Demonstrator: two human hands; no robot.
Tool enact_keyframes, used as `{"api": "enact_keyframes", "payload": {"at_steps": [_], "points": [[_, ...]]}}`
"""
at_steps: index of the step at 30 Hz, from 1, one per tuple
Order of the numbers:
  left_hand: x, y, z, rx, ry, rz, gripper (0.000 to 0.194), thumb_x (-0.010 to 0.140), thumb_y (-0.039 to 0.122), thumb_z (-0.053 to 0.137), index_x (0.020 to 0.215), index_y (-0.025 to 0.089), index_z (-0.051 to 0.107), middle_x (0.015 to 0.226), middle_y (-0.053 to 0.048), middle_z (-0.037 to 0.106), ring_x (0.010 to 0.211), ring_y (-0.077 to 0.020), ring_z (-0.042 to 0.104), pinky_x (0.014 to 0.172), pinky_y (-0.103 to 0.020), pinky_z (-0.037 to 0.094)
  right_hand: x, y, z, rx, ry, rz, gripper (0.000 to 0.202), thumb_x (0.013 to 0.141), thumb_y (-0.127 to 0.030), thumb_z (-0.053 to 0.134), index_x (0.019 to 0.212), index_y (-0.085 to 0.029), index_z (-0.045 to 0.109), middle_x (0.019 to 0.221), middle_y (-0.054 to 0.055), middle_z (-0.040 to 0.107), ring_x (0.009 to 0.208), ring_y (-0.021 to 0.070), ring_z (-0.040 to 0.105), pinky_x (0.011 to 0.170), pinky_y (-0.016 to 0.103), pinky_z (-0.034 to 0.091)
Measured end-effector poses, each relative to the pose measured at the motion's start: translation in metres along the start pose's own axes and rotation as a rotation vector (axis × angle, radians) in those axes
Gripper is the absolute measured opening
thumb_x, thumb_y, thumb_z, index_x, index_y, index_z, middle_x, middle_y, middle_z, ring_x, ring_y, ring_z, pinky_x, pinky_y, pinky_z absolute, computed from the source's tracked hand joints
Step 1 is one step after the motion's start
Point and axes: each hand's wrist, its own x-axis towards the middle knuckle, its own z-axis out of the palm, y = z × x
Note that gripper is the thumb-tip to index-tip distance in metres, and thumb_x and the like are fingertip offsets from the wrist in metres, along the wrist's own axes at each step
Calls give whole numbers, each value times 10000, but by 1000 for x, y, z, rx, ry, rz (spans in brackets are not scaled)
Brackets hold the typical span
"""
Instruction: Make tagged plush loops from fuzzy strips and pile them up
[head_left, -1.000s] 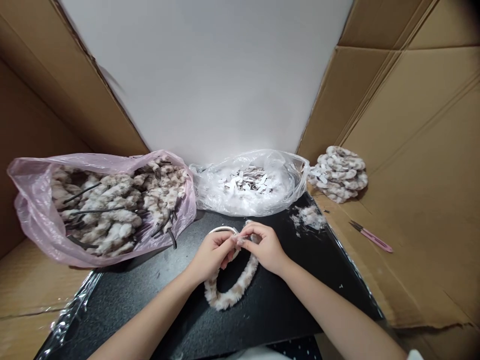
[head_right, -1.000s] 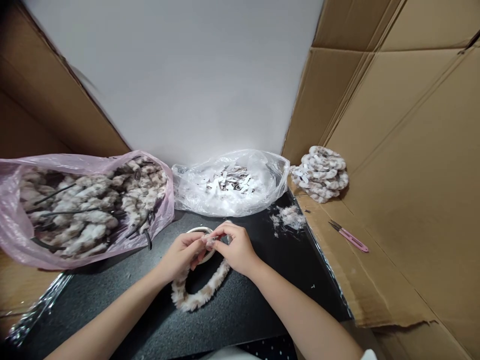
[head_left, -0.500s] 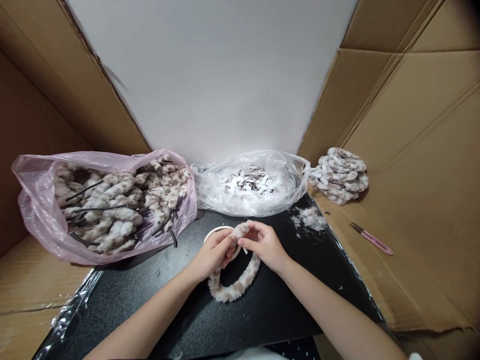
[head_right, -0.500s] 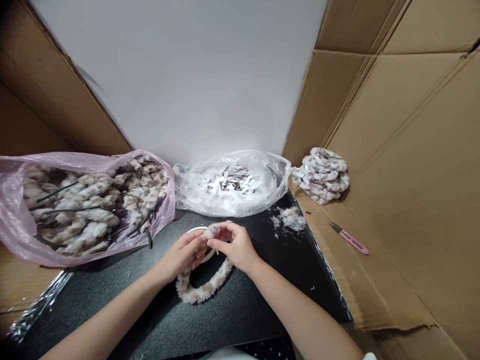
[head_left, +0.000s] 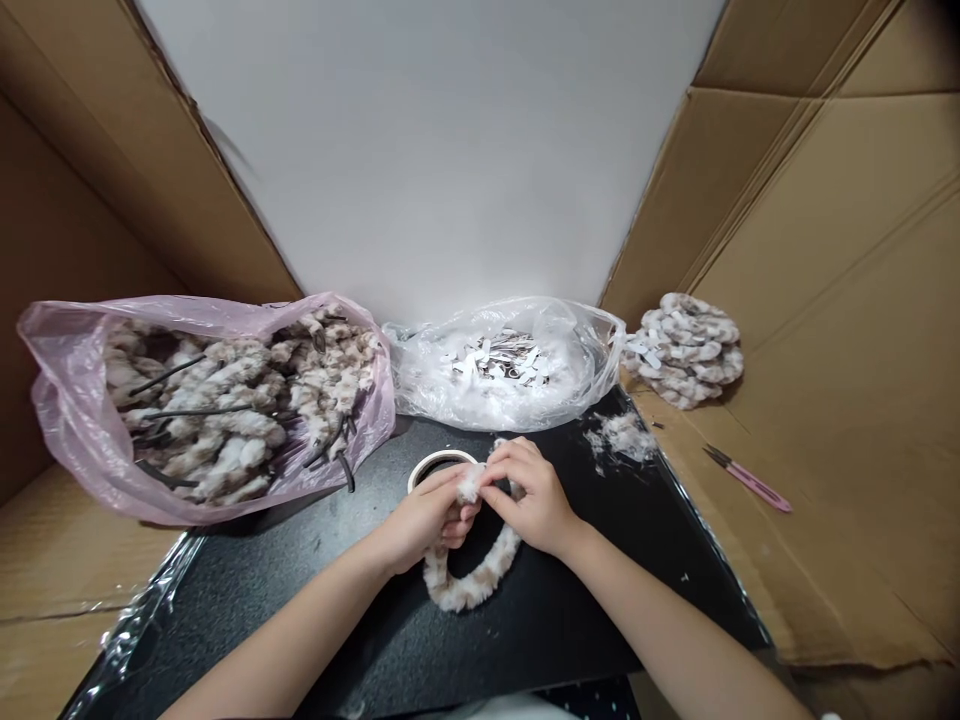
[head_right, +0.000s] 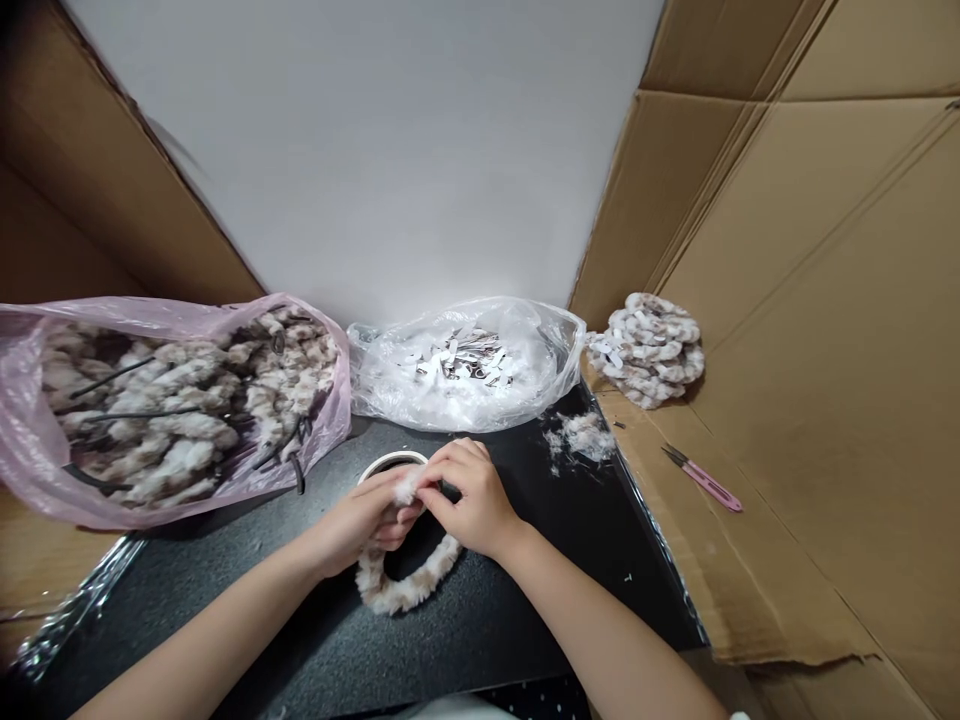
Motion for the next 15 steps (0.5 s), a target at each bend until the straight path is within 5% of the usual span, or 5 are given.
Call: {"api": "enact_keyframes", "payload": {"at_steps": [4,9,15], "points": [[-3,1,-4,-25,-121,-21,459,815,619,575,771,189,422,549,101,287,421,-28,186,389,-138,152,0,0,0,-113,-32,-70,119,797,-114,625,733,-209,653,773,15,636,763,173,549,740,350,407],[-3,-1,-6,-27,-214,25,375,847,522,612,824,193,434,569,104,254,439,-36,161,395,-136,146,2,-1,-2,3,-43,20,94,794,-136,642,800,-224,673,796,20,620,782,177,561,759,343,444],[3,3,-9,-140,58,243,388,829,495,626,1007,177,493,561,115,250,418,-31,133,388,-128,144,3,0,-6,41,143,166,117,791,-128,604,856,-217,643,908,53,616,899,211,592,822,362,466]]}}
